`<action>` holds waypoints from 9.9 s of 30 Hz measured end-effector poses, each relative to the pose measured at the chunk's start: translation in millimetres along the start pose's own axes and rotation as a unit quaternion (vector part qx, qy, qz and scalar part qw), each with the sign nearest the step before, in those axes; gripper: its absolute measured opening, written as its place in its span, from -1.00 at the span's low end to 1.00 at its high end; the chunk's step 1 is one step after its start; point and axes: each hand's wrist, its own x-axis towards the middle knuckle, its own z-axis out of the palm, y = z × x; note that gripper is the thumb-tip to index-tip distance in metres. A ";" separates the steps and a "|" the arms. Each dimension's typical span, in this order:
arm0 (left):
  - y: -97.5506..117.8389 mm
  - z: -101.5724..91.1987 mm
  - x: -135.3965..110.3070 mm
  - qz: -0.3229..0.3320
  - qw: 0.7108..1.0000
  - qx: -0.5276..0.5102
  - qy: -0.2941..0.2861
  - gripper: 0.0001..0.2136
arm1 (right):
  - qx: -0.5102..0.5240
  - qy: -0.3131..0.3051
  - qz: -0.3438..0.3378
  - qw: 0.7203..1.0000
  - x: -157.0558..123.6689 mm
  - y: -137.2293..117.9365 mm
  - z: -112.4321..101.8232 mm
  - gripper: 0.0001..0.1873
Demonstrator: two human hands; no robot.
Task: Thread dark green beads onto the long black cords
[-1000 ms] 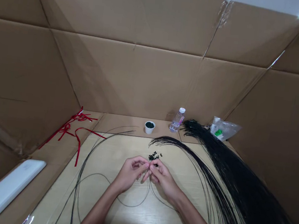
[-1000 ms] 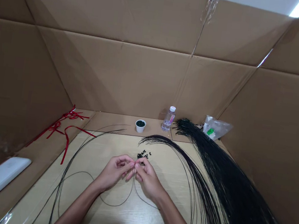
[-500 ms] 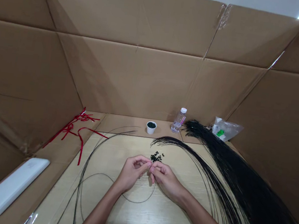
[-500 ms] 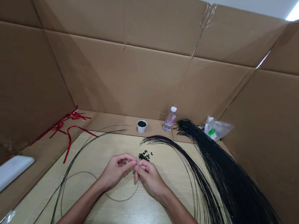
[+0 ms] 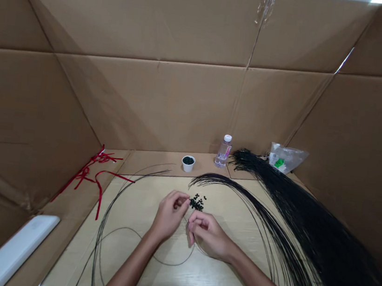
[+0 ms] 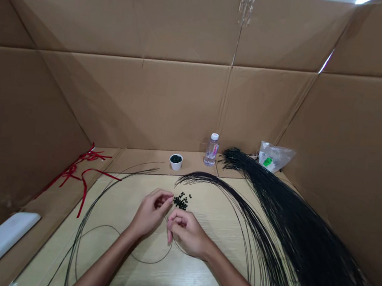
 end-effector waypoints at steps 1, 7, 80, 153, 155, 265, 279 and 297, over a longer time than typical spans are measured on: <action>1.1 2.7 5.4 0.045 0.997 0.055 -0.007 -0.82 | 0.001 -0.022 0.003 1.000 -1.2 -1.7 -0.5 -0.57; 0.2 26.2 34.8 0.169 0.951 0.253 -0.061 -0.86 | 0.007 -0.087 0.029 0.996 -2.6 -3.9 -3.4 -0.64; 12.9 -47.6 -20.5 0.047 0.964 0.088 -0.244 -0.79 | -0.063 0.044 0.030 0.997 -10.2 -9.0 0.9 -0.98; 3.5 -3.9 -21.4 -0.202 0.908 -0.348 -0.115 -0.76 | -0.027 0.070 0.040 0.996 -10.1 -20.5 -6.3 -0.97; 3.8 -3.8 -21.5 -0.201 0.908 -0.349 -0.116 -0.75 | -0.028 0.070 0.042 0.996 -10.3 -20.6 -6.7 -0.97; 6.5 -7.7 -25.6 -0.160 0.913 -0.318 -0.199 -0.68 | -0.100 0.116 0.001 0.988 -14.3 -16.1 -2.0 -0.78; 6.4 -4.9 -27.9 -0.163 0.899 -0.346 -0.212 -0.68 | -0.132 0.143 -0.005 0.981 -19.8 -19.4 0.8 -0.81; 11.2 -9.5 -25.4 -0.166 0.922 -0.297 -0.186 -0.70 | -0.127 0.186 -0.024 0.974 -14.5 -17.3 4.2 -0.72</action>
